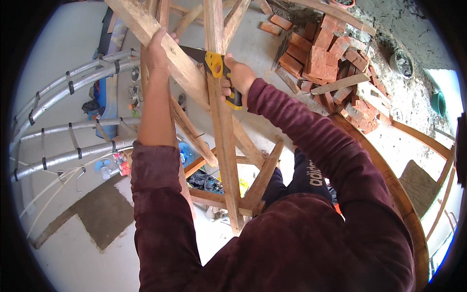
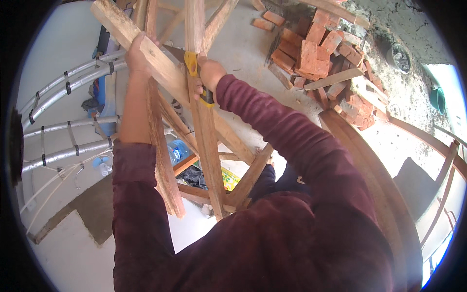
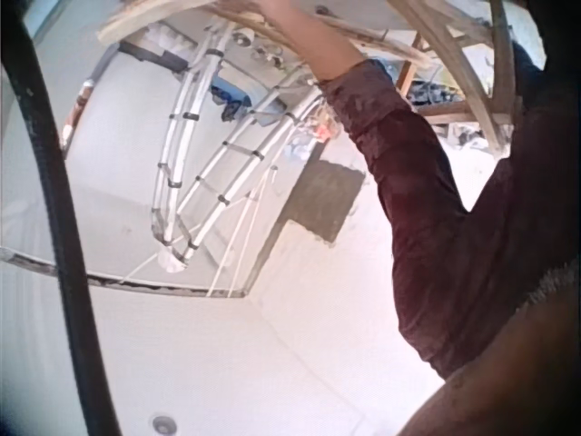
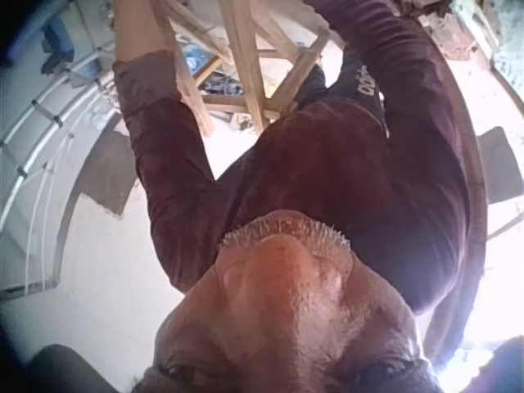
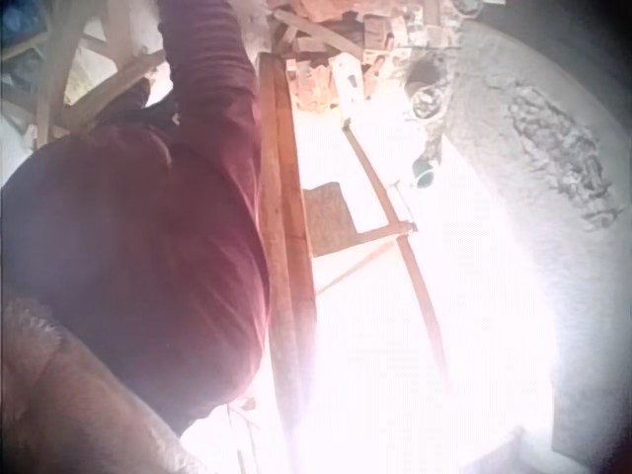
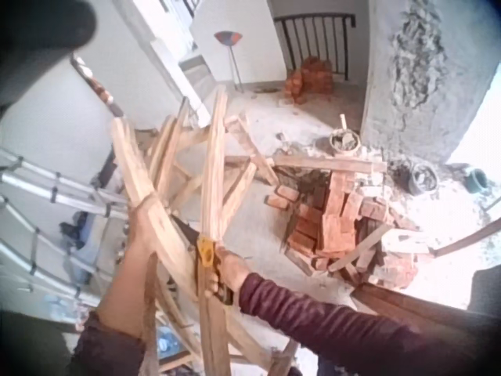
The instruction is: The person uses a hammer to drive a nail into a wooden frame and then uses a hand saw to cut through a piece of lumber on a construction site.
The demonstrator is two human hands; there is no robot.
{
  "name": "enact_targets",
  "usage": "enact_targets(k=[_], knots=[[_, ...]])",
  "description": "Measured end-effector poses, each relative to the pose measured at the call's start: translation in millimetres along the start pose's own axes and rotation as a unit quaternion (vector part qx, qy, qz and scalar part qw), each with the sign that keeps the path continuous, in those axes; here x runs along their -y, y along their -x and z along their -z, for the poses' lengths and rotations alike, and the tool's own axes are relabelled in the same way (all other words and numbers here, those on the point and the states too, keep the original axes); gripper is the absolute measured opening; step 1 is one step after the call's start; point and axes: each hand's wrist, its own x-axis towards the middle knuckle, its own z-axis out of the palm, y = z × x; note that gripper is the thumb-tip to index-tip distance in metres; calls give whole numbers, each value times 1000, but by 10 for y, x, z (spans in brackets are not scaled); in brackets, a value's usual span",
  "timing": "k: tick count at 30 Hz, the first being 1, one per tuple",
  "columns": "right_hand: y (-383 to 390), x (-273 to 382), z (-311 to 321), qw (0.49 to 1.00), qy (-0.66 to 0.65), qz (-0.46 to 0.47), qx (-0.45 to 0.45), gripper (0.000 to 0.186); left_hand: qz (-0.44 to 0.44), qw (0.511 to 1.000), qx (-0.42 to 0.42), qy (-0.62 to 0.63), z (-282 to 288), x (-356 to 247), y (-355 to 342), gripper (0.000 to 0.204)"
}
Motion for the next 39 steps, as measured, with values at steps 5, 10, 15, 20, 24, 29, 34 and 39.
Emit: enact_targets(k=[5, 10, 15, 20, 24, 29, 34, 39], knots=[[556, -151, 114, 996, 41, 50, -63, 41, -16, 999, -28, -32, -93, 69, -36, 39], [2297, -323, 666, 995, -103, -6, 8, 46, -25, 998, -45, -38, 64, -28, 129, 41], [756, -144, 263, 997, 40, 23, -55, 46, -66, 995, -27, -70, -99, 68, 39, 41], [630, -404, 294, 995, -99, -15, -11, 28, -48, 994, -15, -95, 85, 223, -48, 47], [2455, -413, 496, 990, -116, 1, -78, 48, -12, 999, -41, -34, 9, -42, 125, 35], [923, -343, 320, 994, 92, 29, -45, 39, 1, 986, -40, -161, -233, -285, 246, 49], [538, -434, 103, 998, -53, 22, -19, 42, -35, 975, -7, -218, 24, 12, 217, 56], [2395, -697, 403, 992, -113, 57, 16, 37, -45, 982, -43, -179, 145, -138, 189, 54]])
